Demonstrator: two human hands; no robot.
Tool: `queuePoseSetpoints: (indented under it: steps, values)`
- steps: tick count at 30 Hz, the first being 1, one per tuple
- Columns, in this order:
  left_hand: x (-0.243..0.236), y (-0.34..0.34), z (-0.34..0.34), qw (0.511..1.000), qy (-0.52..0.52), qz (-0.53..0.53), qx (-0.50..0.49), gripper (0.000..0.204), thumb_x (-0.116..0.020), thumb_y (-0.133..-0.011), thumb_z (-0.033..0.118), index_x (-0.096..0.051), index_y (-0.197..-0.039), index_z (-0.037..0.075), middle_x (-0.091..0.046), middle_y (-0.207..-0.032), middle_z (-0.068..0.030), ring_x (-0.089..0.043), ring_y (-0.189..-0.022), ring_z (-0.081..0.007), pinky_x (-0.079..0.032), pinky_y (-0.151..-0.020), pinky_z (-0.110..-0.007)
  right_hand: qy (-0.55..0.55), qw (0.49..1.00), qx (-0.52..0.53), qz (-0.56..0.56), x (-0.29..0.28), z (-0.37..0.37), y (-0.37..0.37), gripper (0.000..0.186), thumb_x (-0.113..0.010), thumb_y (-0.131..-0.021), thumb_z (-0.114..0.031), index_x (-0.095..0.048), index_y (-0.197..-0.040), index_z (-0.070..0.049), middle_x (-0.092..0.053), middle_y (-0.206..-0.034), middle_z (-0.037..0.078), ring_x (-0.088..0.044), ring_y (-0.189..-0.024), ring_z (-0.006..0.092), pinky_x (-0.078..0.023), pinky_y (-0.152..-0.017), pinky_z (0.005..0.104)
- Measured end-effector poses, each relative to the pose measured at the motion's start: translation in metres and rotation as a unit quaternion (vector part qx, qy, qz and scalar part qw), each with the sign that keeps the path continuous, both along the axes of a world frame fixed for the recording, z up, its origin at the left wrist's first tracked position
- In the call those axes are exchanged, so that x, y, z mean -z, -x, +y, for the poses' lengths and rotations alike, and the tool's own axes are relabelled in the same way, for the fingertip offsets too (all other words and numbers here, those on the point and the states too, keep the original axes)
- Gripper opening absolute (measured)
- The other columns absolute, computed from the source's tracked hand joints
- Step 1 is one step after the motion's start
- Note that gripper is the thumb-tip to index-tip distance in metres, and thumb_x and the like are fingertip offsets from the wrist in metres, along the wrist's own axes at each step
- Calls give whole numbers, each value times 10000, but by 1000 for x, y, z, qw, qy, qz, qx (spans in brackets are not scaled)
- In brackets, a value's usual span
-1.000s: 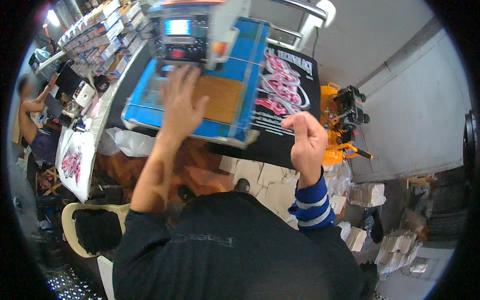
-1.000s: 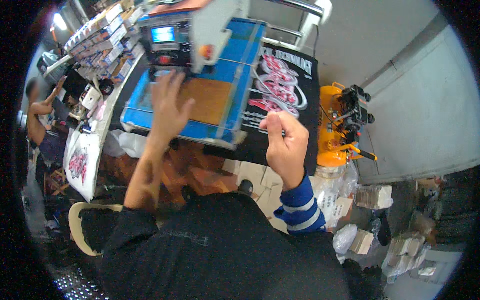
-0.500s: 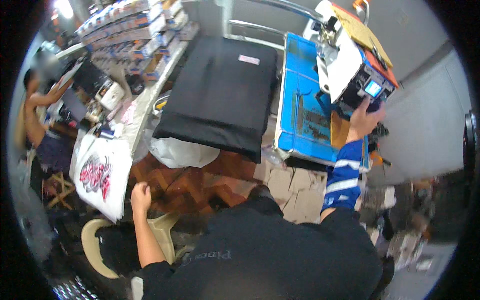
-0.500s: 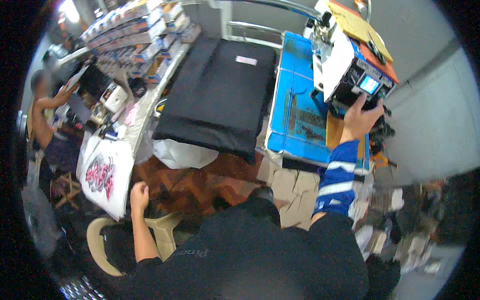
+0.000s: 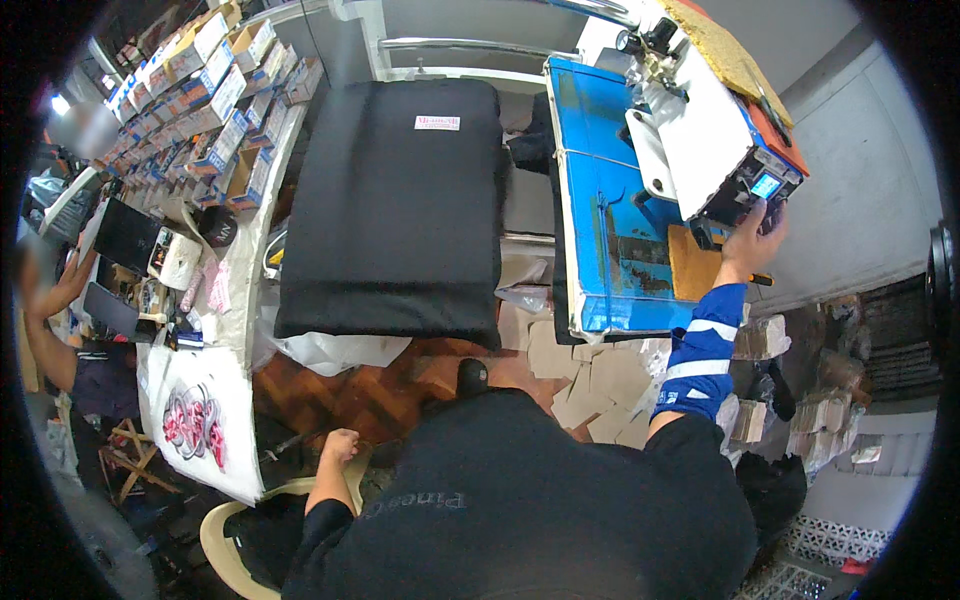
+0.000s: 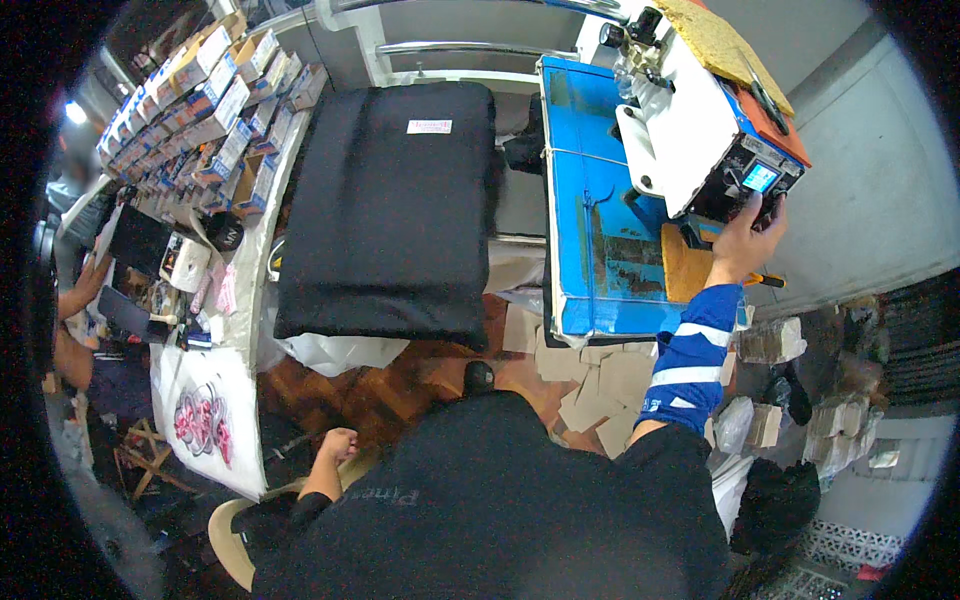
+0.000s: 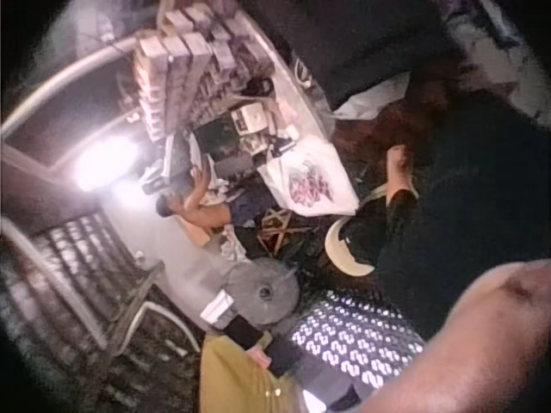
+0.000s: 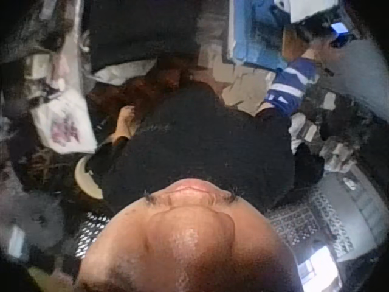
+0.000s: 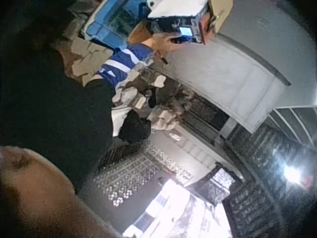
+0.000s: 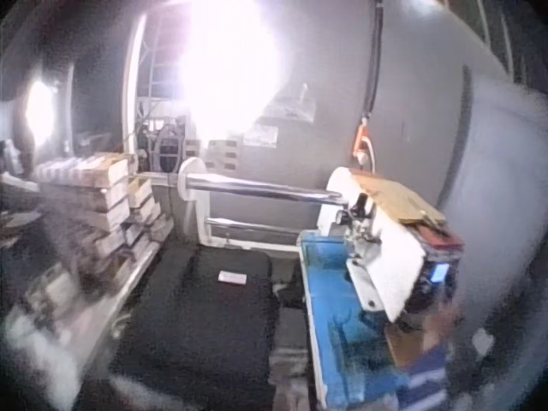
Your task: The person places a black t-shirt on a heat press, aligns a transfer sheet with a medical technology design, and closes the press. After opening the press, the person removes the t-shirt and places it on a nearby table, then repeats the process with another t-shirt.
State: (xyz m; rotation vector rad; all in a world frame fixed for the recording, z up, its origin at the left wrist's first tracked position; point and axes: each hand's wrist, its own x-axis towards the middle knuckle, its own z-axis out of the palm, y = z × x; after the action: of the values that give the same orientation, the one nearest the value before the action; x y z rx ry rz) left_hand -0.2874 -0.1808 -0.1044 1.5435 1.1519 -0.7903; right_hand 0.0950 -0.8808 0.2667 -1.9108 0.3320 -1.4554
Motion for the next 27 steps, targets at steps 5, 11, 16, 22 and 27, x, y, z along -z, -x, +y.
queuePoseSetpoints:
  steps: [5,11,16,22,27]
  values:
    - [-25,-70,35,995,39,-6,-94,151,-615,-924,204,-551,-835,101,-494,-683,-21,-483,-500,-159,-319,-427,-322,-17,1000,-9,13,2,-10,0,557,-655,-1008,-318,-519,-1392,63,-605,-1286,212,-633,-1088,278,-534,-913,367]
    - [-69,-209,132,964,32,-150,-219,381,-553,-1003,378,-627,-1231,81,-675,-1092,-55,-662,-967,-225,-555,-852,-390,-19,1000,-7,16,5,-25,-5,526,-638,-1021,-263,-498,-1409,65,-588,-1323,225,-622,-1128,257,-527,-935,368]
    - [-86,-365,160,967,139,-198,-79,687,-409,-1032,633,-542,-1453,108,-551,-1483,-81,-521,-1296,-270,-391,-1086,-372,117,975,141,125,-25,4,36,465,-662,-1000,-252,-577,-1349,43,-597,-1312,184,-631,-1107,246,-522,-945,350]
    - [-109,-529,124,848,457,-265,-42,940,-374,-961,779,-490,-1469,-3,-592,-1429,-154,-568,-1290,-325,-432,-1102,-460,53,989,-24,133,0,195,59,165,-666,-993,-124,-667,-1098,4,-682,-1068,98,-656,-969,203,-522,-899,334]
    - [-118,-647,112,808,268,-500,-158,782,-537,-994,599,-465,-1472,-15,-526,-1482,-165,-507,-1352,-320,-392,-1138,-460,61,877,-292,378,72,359,39,118,-723,-897,-93,-744,-963,2,-755,-932,122,-729,-854,223,-560,-769,323]
